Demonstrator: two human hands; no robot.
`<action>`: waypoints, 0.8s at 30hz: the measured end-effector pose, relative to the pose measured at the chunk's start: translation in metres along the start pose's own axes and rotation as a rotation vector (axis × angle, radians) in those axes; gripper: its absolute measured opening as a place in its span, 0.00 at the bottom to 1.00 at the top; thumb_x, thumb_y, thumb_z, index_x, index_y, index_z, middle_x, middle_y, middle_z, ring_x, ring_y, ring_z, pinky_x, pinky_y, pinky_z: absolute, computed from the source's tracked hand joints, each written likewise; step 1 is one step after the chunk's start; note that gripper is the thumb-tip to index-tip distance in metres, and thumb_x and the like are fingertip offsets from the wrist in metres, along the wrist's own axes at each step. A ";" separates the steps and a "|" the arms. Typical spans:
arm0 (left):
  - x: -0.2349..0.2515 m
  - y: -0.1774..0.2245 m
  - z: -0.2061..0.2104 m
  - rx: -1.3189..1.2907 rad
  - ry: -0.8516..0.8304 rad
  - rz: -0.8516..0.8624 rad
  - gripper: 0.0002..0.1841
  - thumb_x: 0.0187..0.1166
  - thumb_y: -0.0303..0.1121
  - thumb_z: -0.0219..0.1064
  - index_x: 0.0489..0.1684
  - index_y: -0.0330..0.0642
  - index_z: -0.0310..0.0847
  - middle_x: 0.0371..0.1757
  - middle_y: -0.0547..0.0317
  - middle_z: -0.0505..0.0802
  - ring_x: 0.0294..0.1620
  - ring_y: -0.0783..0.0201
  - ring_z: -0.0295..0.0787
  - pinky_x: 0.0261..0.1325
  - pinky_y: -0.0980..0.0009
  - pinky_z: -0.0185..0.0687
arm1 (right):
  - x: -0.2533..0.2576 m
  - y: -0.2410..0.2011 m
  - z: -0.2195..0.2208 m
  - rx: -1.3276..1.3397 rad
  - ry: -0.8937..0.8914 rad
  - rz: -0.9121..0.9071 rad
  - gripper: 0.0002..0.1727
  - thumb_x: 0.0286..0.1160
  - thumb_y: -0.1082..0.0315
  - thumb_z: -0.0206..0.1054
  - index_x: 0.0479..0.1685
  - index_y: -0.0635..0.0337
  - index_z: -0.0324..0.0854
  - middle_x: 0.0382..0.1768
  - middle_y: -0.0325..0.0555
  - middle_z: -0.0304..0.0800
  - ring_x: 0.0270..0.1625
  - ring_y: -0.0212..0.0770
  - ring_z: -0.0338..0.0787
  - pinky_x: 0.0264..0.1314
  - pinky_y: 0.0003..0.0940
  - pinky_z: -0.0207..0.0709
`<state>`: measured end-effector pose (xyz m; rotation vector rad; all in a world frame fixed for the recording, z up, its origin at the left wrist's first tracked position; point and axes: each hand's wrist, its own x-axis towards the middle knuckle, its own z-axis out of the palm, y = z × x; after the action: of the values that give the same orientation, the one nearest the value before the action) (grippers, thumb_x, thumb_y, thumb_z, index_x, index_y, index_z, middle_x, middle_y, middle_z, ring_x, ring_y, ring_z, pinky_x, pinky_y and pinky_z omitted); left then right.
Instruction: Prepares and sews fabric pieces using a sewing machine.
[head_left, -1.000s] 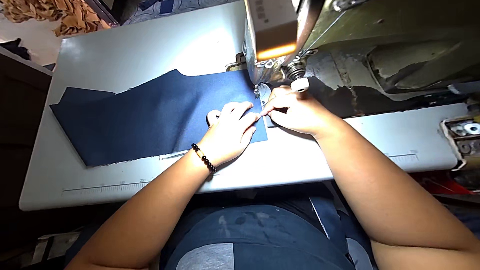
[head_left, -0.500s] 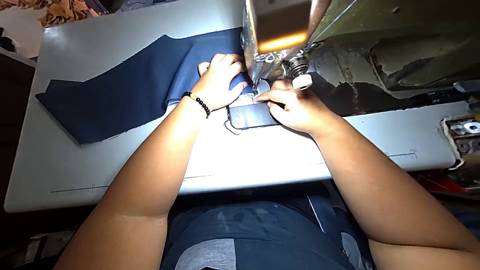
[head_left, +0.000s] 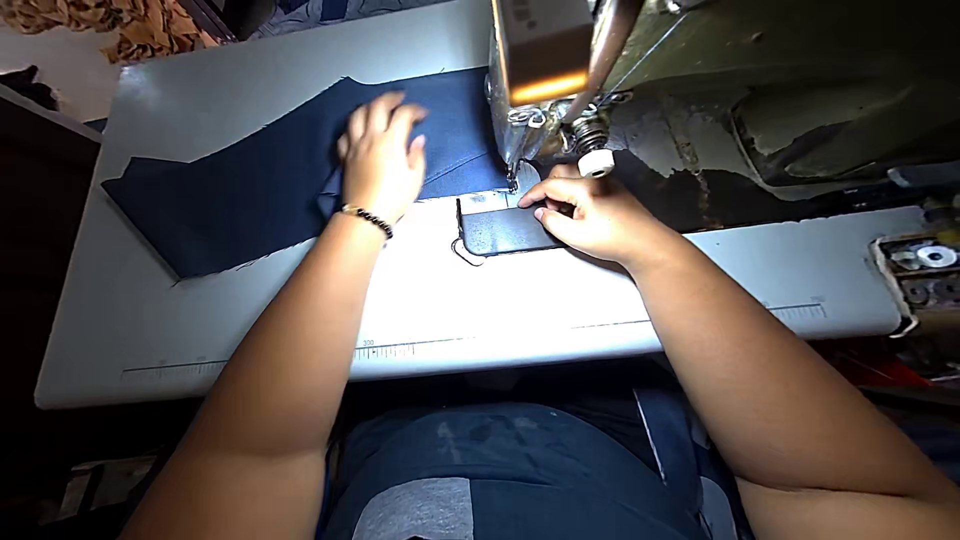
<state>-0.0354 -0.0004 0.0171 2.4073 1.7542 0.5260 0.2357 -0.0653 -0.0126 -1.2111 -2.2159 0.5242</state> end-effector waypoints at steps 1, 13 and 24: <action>-0.014 -0.007 -0.008 0.065 -0.096 -0.090 0.22 0.91 0.41 0.54 0.79 0.42 0.76 0.83 0.38 0.75 0.85 0.30 0.63 0.75 0.27 0.61 | -0.001 -0.002 -0.003 0.034 -0.005 0.047 0.13 0.74 0.70 0.61 0.48 0.55 0.92 0.38 0.43 0.85 0.40 0.35 0.80 0.46 0.33 0.73; -0.094 0.080 -0.035 0.187 -0.353 0.302 0.18 0.89 0.39 0.57 0.38 0.36 0.89 0.40 0.46 0.90 0.46 0.45 0.91 0.43 0.47 0.88 | -0.002 -0.016 -0.005 -0.203 -0.116 -0.112 0.18 0.75 0.69 0.61 0.56 0.48 0.94 0.45 0.51 0.86 0.56 0.54 0.84 0.57 0.55 0.77; -0.073 0.036 0.018 0.080 -0.197 0.225 0.29 0.92 0.43 0.44 0.90 0.43 0.64 0.85 0.46 0.75 0.83 0.44 0.71 0.79 0.42 0.63 | -0.105 -0.052 0.025 -0.267 0.008 -0.025 0.26 0.90 0.46 0.47 0.72 0.40 0.86 0.73 0.47 0.85 0.82 0.53 0.76 0.86 0.67 0.57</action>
<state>-0.0168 -0.0783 -0.0045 2.6260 1.4625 0.2331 0.2323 -0.1835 -0.0314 -1.3117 -2.3457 0.2160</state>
